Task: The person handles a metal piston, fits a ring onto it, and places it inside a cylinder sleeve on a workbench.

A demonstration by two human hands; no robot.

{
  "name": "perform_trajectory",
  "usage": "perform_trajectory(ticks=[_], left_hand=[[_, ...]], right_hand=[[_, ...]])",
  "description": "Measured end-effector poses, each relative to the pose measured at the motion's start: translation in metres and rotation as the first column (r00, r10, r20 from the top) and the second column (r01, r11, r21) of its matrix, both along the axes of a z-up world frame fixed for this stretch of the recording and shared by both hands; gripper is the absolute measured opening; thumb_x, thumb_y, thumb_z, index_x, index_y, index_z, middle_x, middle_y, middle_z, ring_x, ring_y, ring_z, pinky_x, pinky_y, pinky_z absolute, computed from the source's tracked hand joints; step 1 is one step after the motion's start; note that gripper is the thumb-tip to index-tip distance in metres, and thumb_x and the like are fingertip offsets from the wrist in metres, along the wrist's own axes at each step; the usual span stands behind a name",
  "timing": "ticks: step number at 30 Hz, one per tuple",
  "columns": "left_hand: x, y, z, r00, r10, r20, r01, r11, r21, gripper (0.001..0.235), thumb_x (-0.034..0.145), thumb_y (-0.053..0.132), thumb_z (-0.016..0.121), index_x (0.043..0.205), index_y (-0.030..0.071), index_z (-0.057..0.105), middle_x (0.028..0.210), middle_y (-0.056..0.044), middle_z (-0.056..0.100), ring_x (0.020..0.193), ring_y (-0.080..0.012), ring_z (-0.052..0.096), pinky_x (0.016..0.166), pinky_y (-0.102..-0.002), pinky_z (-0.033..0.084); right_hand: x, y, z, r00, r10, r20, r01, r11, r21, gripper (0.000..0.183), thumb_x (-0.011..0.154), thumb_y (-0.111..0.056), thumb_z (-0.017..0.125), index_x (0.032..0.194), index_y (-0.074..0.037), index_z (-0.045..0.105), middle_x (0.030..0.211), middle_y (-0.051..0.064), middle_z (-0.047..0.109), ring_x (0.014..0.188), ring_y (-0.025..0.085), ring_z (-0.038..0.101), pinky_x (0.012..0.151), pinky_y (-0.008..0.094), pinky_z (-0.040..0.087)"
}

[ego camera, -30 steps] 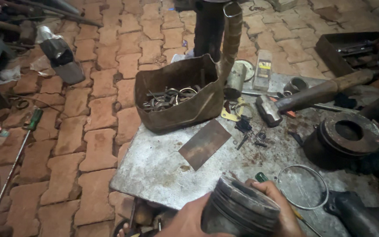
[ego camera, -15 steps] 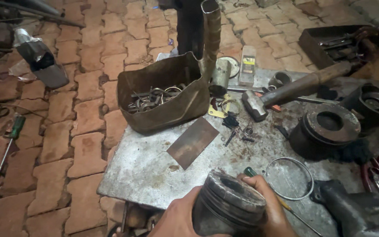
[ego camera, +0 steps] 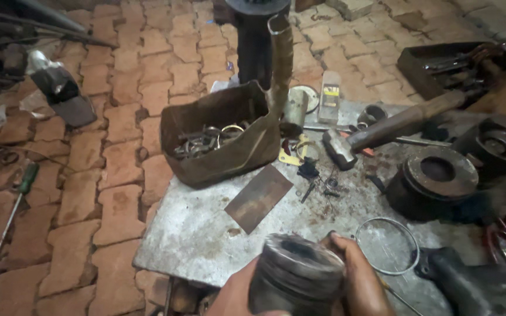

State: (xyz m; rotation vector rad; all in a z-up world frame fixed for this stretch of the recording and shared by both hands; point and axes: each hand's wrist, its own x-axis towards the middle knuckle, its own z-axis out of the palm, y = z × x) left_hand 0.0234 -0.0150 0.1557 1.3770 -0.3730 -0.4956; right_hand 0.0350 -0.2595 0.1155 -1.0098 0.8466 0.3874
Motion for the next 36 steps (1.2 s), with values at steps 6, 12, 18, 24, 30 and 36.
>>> perform_trajectory(ticks=[6, 12, 18, 24, 30, 36], left_hand=[[0.017, 0.0, -0.007, 0.961, -0.043, -0.274, -0.118, 0.83, -0.545, 0.094, 0.082, 0.043, 0.076, 0.154, -0.003, 0.037, 0.149, -0.021, 0.056, 0.137, -0.029, 0.056, 0.117, -0.041, 0.04], [0.025, 0.002, 0.011, 0.939, -0.143, -0.312, -0.024, 0.879, -0.476, 0.095, 0.081, 0.042, 0.076, 0.155, 0.0, 0.035, 0.151, -0.017, 0.054, 0.141, -0.0257, 0.052, 0.119, -0.039, 0.036], [0.014, 0.0, 0.037, 0.957, -0.098, -0.273, 0.015, 0.957, -0.291, 0.097, 0.079, 0.041, 0.075, 0.157, 0.003, 0.032, 0.153, -0.014, 0.052, 0.144, -0.0224, 0.048, 0.121, -0.037, 0.032], [0.011, 0.014, 0.067, 0.966, 0.242, 0.086, -0.251, 0.962, 0.104, 0.095, 0.075, 0.039, 0.081, 0.153, 0.001, 0.042, 0.144, -0.016, 0.062, 0.135, -0.0243, 0.058, 0.115, -0.041, 0.042], [0.006, -0.008, 0.085, 0.961, 0.26, -0.09, -0.273, 0.946, -0.178, 0.095, 0.074, 0.033, 0.086, 0.151, 0.003, 0.039, 0.141, -0.013, 0.064, 0.129, -0.0199, 0.063, 0.113, -0.035, 0.048], [0.011, -0.018, 0.09, 0.909, 0.415, 0.05, -0.416, 0.909, 0.024, 0.076, 0.07, 0.031, 0.087, 0.134, 0.003, 0.056, 0.121, -0.01, 0.075, 0.113, -0.0162, 0.072, 0.1, -0.032, 0.056]], right_hand=[[0.0, 0.01, -0.04, 0.849, 0.173, 0.498, -0.301, 0.935, 0.188, 0.065, 0.094, -0.046, 0.058, 0.139, -0.001, 0.047, 0.135, 0.024, 0.059, 0.124, 0.033, 0.057, 0.103, 0.047, 0.045], [0.002, 0.023, -0.039, 0.585, 0.424, 0.692, -0.485, 0.866, -0.121, 0.082, 0.087, -0.034, 0.068, 0.153, -0.002, 0.031, 0.15, 0.022, 0.051, 0.141, 0.031, 0.049, 0.116, 0.045, 0.035], [-0.018, 0.026, 0.034, 0.586, 0.399, 0.706, -0.514, 0.856, -0.057, 0.106, 0.075, -0.02, 0.082, 0.159, -0.003, 0.021, 0.155, 0.023, 0.048, 0.145, 0.033, 0.047, 0.119, 0.048, 0.032], [-0.009, 0.042, 0.06, 0.517, 0.475, 0.712, -0.074, 0.854, -0.516, 0.112, 0.064, -0.014, 0.089, 0.151, 0.0, 0.019, 0.139, 0.025, 0.054, 0.13, 0.031, 0.058, 0.109, 0.045, 0.045], [-0.011, 0.053, 0.053, 0.547, 0.523, 0.654, 0.241, 0.65, -0.721, 0.118, 0.054, -0.012, 0.091, 0.148, 0.002, 0.022, 0.136, 0.026, 0.054, 0.125, 0.03, 0.061, 0.106, 0.043, 0.048], [-0.018, 0.078, 0.051, 0.601, 0.519, 0.608, 0.365, 0.5, -0.786, 0.118, 0.052, -0.019, 0.09, 0.147, 0.004, 0.024, 0.134, 0.029, 0.052, 0.125, 0.037, 0.059, 0.109, 0.047, 0.043]])
